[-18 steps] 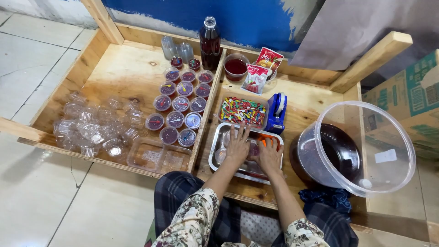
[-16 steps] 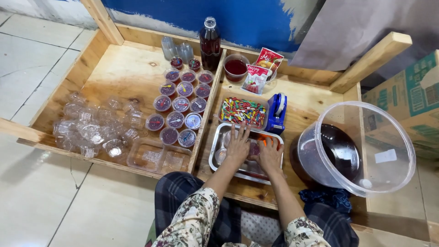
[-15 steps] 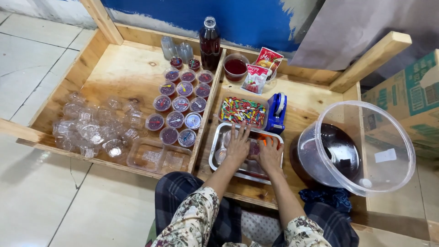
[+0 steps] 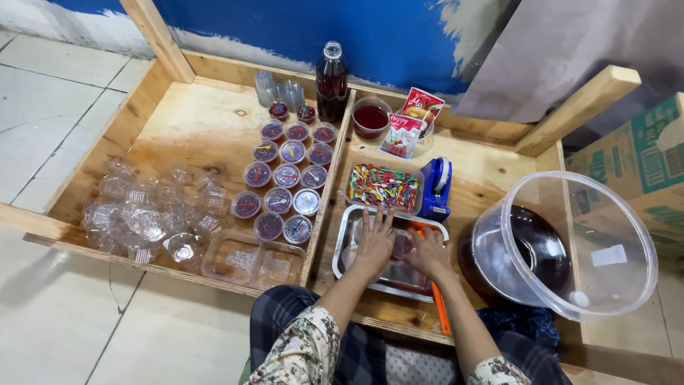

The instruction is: The person prepares several beverages by hand, first scooping a dark liquid from a large container into plastic cups, then adding colorful candies from a tray and finally sealing the cups with a plastic film.

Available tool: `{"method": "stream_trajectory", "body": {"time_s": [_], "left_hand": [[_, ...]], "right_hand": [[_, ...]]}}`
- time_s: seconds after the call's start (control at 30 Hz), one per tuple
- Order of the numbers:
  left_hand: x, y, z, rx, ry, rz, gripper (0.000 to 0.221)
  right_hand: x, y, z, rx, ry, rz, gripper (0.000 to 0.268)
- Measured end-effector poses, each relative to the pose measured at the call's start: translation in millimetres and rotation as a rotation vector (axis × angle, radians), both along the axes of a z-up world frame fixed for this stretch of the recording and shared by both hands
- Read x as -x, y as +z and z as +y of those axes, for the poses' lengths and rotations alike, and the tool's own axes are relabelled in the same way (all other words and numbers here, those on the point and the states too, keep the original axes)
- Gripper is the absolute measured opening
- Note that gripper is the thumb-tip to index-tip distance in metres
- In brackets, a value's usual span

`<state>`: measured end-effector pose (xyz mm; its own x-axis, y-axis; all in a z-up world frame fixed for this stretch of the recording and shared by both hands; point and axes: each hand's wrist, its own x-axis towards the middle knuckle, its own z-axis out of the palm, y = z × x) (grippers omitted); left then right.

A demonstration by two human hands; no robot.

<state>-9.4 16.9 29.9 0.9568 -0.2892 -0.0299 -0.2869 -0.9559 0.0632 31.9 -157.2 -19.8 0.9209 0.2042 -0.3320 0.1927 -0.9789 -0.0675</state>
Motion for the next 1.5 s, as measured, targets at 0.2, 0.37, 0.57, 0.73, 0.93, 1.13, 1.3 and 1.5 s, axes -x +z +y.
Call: {"method": "stream_trajectory", "body": {"time_s": [0.2,0.37,0.57,0.73,0.93,1.13,1.3,1.5], "left_hand": [[-12,-27,-6,0.027,0.010,0.048,0.042],[-15,-36,-11,0.042,0.016,0.007,0.038],[-15,-30,-13,0.018,0.028,0.010,0.037],[-19,-34,-17,0.020,0.039,0.046,0.039],[-19,-31,-14,0.047,0.045,0.070,0.040],[-16,-28,-11,0.082,0.046,0.089,0.042],[-14,-20,-9,0.090,0.042,0.089,0.042],[-11,-6,-7,0.053,0.043,0.116,0.055]], "right_hand": [[-56,-11,6,-0.094,0.096,-0.302,0.053],[-99,-33,32,0.004,0.165,-0.263,0.049],[-115,-69,42,0.139,0.132,-0.156,0.043],[-107,-52,42,0.161,0.155,-0.217,0.041],[-122,-69,18,0.014,0.124,-0.295,0.018],[-97,-31,8,-0.096,0.066,-0.418,0.014],[-49,13,-3,-0.253,-0.183,-0.031,0.012],[-24,-10,-5,-0.281,-0.173,0.039,0.018]]}}
